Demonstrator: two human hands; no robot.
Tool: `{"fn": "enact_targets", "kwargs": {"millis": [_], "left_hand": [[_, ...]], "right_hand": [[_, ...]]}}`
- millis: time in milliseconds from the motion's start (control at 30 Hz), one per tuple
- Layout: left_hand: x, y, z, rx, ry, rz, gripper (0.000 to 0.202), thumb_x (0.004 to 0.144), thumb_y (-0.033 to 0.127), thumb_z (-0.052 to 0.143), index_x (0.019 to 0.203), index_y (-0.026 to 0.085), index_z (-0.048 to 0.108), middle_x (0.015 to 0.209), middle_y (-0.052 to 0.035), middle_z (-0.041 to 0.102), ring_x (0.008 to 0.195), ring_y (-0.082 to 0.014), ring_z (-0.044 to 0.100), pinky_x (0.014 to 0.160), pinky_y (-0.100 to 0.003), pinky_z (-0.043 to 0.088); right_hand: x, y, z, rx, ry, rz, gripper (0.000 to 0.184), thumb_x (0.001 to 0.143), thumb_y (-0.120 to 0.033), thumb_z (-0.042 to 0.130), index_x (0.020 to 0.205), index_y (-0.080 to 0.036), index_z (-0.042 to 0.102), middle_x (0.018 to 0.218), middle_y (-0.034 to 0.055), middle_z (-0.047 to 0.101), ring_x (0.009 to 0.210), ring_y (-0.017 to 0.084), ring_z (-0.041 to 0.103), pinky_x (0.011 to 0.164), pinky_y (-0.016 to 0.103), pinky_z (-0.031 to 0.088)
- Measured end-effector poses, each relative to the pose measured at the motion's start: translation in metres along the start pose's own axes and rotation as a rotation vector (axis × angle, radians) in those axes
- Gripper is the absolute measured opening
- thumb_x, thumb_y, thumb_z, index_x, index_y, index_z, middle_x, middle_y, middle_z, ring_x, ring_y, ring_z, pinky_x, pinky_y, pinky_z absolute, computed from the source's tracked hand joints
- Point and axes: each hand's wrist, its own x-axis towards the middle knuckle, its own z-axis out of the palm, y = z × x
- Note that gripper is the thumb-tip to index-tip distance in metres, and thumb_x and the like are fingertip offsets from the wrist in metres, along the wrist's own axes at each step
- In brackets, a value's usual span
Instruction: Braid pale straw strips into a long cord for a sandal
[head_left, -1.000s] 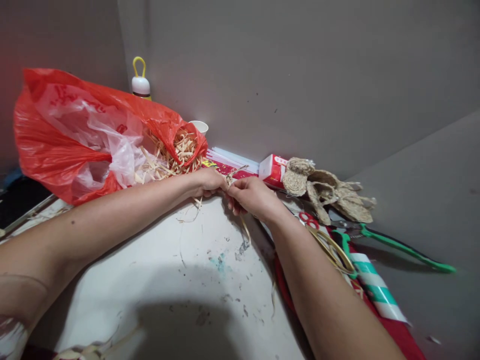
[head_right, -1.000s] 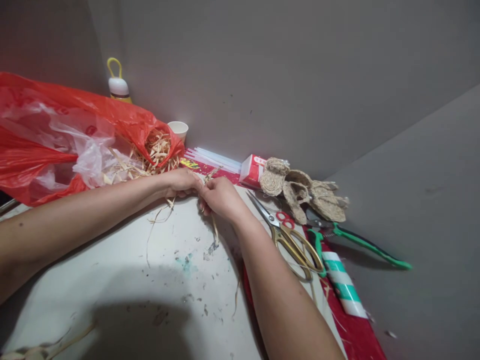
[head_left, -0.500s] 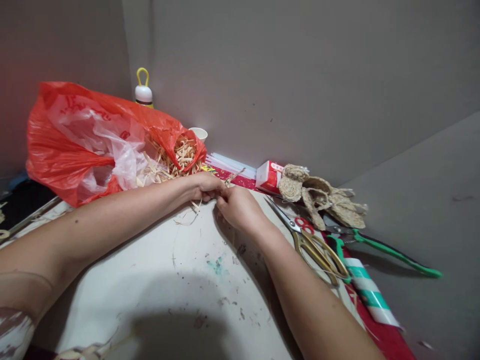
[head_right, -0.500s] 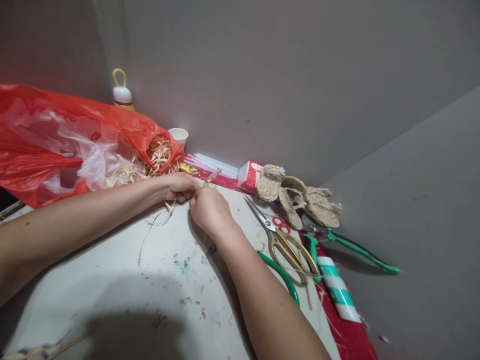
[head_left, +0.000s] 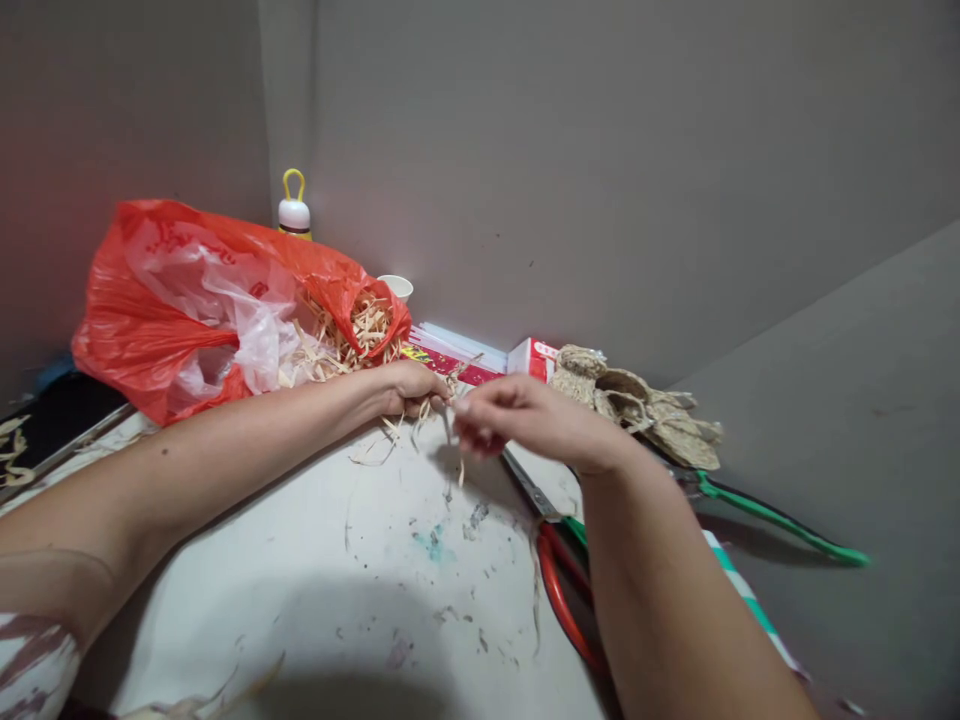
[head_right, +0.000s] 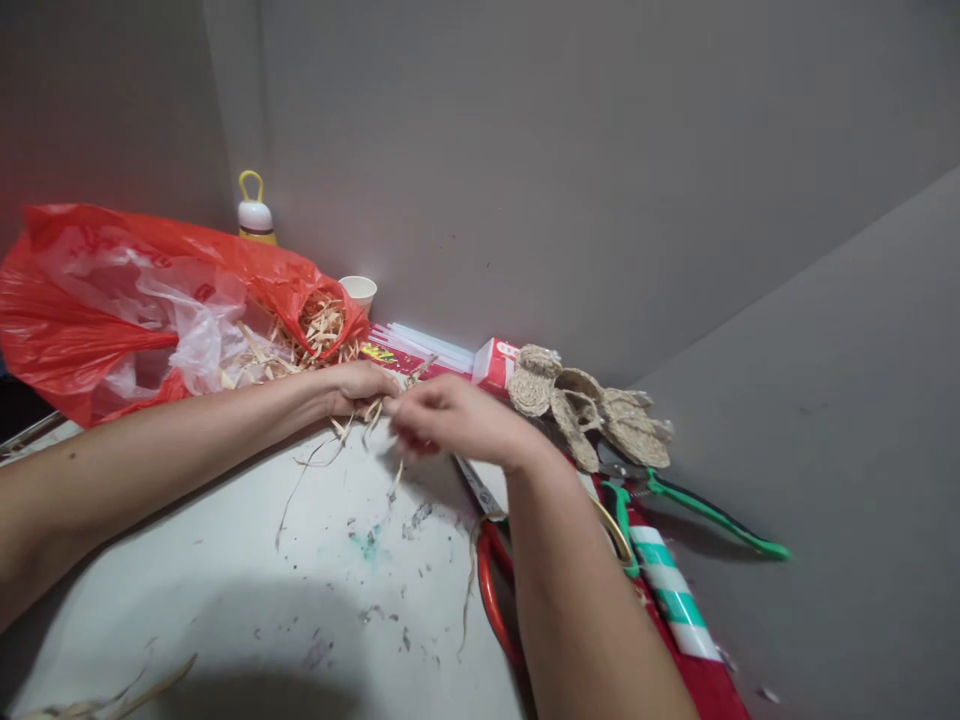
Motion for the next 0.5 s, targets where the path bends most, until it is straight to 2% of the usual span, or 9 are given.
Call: {"fn": "enact_targets", "kwargs": {"millis": [67, 100, 233, 333, 433, 500], "left_hand": [[0.0, 0.0, -0.001, -0.017, -0.028, 0.003, 0.024, 0.074, 0.009, 0.058, 0.053, 0.014, 0.046, 0.042, 0.0059, 0.041, 0.034, -0.0032, 0.031, 0.034, -0.016, 0.02], [0.0, 0.0, -0.002, -0.025, -0.041, 0.006, 0.024, 0.074, 0.009, 0.058, 0.053, 0.014, 0.046, 0.041, 0.0058, 0.04, 0.034, -0.0028, 0.029, 0.034, -0.016, 0.019], [-0.001, 0.0, -0.003, -0.042, -0.063, 0.021, 0.024, 0.075, 0.007, 0.055, 0.054, 0.014, 0.046, 0.041, 0.0056, 0.039, 0.034, -0.0022, 0.03, 0.033, -0.014, 0.017], [-0.001, 0.0, -0.004, -0.041, -0.077, 0.03, 0.022, 0.074, 0.006, 0.056, 0.054, 0.013, 0.048, 0.041, 0.0056, 0.039, 0.035, -0.0022, 0.031, 0.034, -0.014, 0.017], [-0.001, 0.0, -0.004, -0.034, -0.067, 0.046, 0.022, 0.071, 0.006, 0.057, 0.053, 0.013, 0.048, 0.041, 0.0055, 0.04, 0.035, -0.0025, 0.03, 0.034, -0.015, 0.018], [-0.001, -0.001, -0.003, -0.023, -0.049, 0.058, 0.024, 0.071, 0.005, 0.056, 0.05, 0.013, 0.047, 0.041, 0.005, 0.041, 0.035, -0.0029, 0.031, 0.035, -0.016, 0.02]], "right_hand": [[0.003, 0.014, -0.012, 0.059, 0.34, 0.182, 0.032, 0.084, -0.04, 0.056, 0.066, -0.014, 0.06, 0.061, 0.0034, 0.063, 0.048, 0.009, 0.056, 0.045, 0.019, 0.042], [0.007, 0.021, -0.014, 0.066, 0.376, 0.221, 0.031, 0.083, -0.04, 0.057, 0.066, -0.014, 0.059, 0.062, 0.0043, 0.064, 0.046, 0.009, 0.056, 0.041, 0.018, 0.04], [0.027, 0.04, -0.001, 0.14, 0.293, 0.221, 0.033, 0.082, -0.041, 0.058, 0.064, -0.014, 0.061, 0.063, 0.0048, 0.066, 0.041, 0.008, 0.054, 0.036, 0.018, 0.034], [0.033, 0.042, 0.009, 0.2, 0.274, 0.182, 0.032, 0.083, -0.038, 0.057, 0.062, -0.014, 0.06, 0.052, -0.0001, 0.06, 0.037, 0.005, 0.045, 0.035, 0.016, 0.027], [0.033, 0.042, 0.01, 0.228, 0.262, 0.181, 0.031, 0.077, -0.038, 0.063, 0.058, -0.014, 0.059, 0.041, -0.004, 0.051, 0.033, 0.004, 0.037, 0.035, 0.017, 0.024], [0.033, 0.042, 0.01, 0.232, 0.247, 0.18, 0.03, 0.072, -0.038, 0.068, 0.057, -0.014, 0.058, 0.045, -0.0025, 0.056, 0.035, 0.004, 0.039, 0.035, 0.017, 0.024]]}}
